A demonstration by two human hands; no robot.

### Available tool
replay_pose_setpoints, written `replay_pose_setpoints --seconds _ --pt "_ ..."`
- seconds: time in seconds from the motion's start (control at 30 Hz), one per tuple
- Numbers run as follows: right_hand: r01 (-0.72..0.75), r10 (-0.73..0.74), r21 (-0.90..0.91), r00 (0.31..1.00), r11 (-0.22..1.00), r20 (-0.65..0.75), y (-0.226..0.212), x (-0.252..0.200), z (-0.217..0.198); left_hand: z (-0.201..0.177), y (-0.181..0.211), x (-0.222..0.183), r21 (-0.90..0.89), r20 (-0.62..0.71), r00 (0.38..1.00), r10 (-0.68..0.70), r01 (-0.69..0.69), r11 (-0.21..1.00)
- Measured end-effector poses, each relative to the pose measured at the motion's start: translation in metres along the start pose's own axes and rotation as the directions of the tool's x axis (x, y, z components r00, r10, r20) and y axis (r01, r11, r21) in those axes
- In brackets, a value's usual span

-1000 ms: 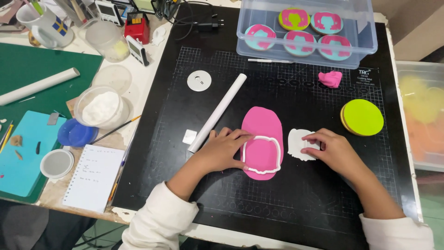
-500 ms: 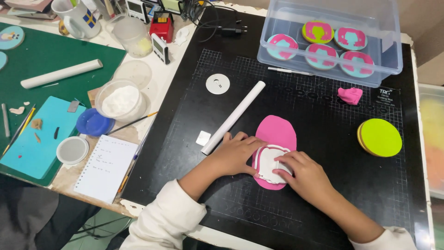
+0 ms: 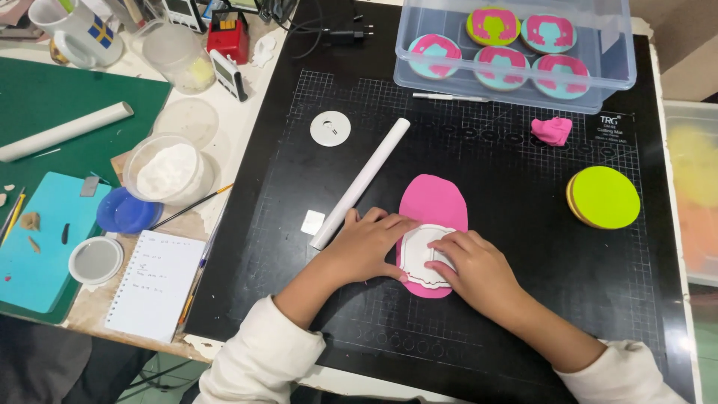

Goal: Rolling out pink fondant on a mat and using a plastic cutter to create a specific shape.

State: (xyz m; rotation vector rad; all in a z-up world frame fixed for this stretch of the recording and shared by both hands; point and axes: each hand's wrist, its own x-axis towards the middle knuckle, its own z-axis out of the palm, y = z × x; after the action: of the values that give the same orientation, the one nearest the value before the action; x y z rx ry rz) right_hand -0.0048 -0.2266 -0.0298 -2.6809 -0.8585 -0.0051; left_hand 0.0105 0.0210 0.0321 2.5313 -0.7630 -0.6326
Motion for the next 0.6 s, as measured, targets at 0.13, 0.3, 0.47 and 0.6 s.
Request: replay_pose_setpoints --seconds 0.13,0.3,0.47,0.6 --pt "-0.022 0.023 -0.027 0.999 0.999 0.047 -0.001 0.002 -0.001 0.003 -0.001 0.0 0.005 -0.021 1.0 0.003 -0.003 1.0" --pt "-0.034 0.045 -0.108 0.994 0.994 0.1 -0.006 0.004 -0.006 0.001 0.004 -0.003 0.013 -0.047 0.999 0.021 -0.02 1.0" --pt "-0.067 0.097 -0.185 0.982 0.981 0.16 -0.011 0.005 -0.01 0.036 0.018 -0.006 0.248 -0.18 0.978 0.105 -0.059 0.967" --pt "-0.035 0.053 -0.186 0.994 0.982 0.091 -0.01 -0.001 -0.003 0.078 0.029 0.001 0.374 -0.344 0.929 0.134 0.004 0.928"
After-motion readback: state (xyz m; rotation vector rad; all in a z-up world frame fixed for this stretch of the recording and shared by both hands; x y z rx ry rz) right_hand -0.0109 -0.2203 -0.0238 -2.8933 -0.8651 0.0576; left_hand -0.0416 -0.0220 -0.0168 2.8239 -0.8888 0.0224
